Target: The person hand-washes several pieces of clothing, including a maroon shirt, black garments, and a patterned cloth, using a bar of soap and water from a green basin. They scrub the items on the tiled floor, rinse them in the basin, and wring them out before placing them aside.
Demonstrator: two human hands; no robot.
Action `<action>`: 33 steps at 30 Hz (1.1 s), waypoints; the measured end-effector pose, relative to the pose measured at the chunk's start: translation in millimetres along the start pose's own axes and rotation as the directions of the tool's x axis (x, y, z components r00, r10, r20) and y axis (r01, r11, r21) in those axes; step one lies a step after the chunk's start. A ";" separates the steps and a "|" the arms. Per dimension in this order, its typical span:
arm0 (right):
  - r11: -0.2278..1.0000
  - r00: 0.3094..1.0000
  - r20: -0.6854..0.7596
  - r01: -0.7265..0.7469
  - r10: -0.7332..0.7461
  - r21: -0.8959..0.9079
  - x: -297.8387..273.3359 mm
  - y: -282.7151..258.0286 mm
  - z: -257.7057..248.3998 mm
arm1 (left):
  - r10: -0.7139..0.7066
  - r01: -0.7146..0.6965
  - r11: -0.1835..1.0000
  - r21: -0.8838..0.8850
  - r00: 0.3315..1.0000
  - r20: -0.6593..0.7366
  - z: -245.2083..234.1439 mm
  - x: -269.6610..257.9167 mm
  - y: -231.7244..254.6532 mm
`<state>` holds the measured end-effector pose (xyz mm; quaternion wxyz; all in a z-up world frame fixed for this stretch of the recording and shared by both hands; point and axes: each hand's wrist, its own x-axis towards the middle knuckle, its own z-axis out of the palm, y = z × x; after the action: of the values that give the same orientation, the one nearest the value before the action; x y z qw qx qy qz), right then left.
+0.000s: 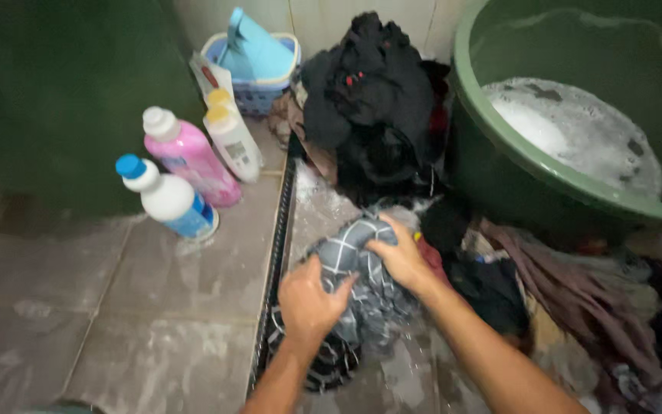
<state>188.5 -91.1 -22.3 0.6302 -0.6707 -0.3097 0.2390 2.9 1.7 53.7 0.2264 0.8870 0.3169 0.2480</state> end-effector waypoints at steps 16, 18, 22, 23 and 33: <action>0.817 0.923 0.272 0.370 -0.272 -0.443 -62.5 -118.7 -3.3 | -0.273 0.314 0.920 -0.232 0.943 0.192 -70.3 -12.8 -29.4; 0.677 0.935 0.039 0.283 -0.352 -0.680 -64.7 -96.4 9.9 | 0.095 -0.095 0.995 0.003 0.993 -0.064 -51.6 -6.5 -17.9; 0.622 0.980 0.039 0.154 -0.194 -0.767 -70.7 -35.4 50.2 | 0.270 -0.262 0.962 0.075 0.952 -0.145 13.4 6.4 -19.6; 0.611 0.992 0.002 0.078 -0.125 -0.788 -65.7 -17.1 51.6 | 0.181 -0.180 0.982 0.057 0.983 -0.012 31.2 15.0 -31.7; 0.706 0.939 -0.159 -0.336 0.306 -0.624 38.9 33.5 24.1 | -0.240 0.179 0.959 0.218 0.924 0.298 58.6 76.6 -32.2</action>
<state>202.2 -46.9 -55.1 0.3179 -0.8936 -0.2374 0.2097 74.4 61.5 13.0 0.2160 0.8937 0.3908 0.0439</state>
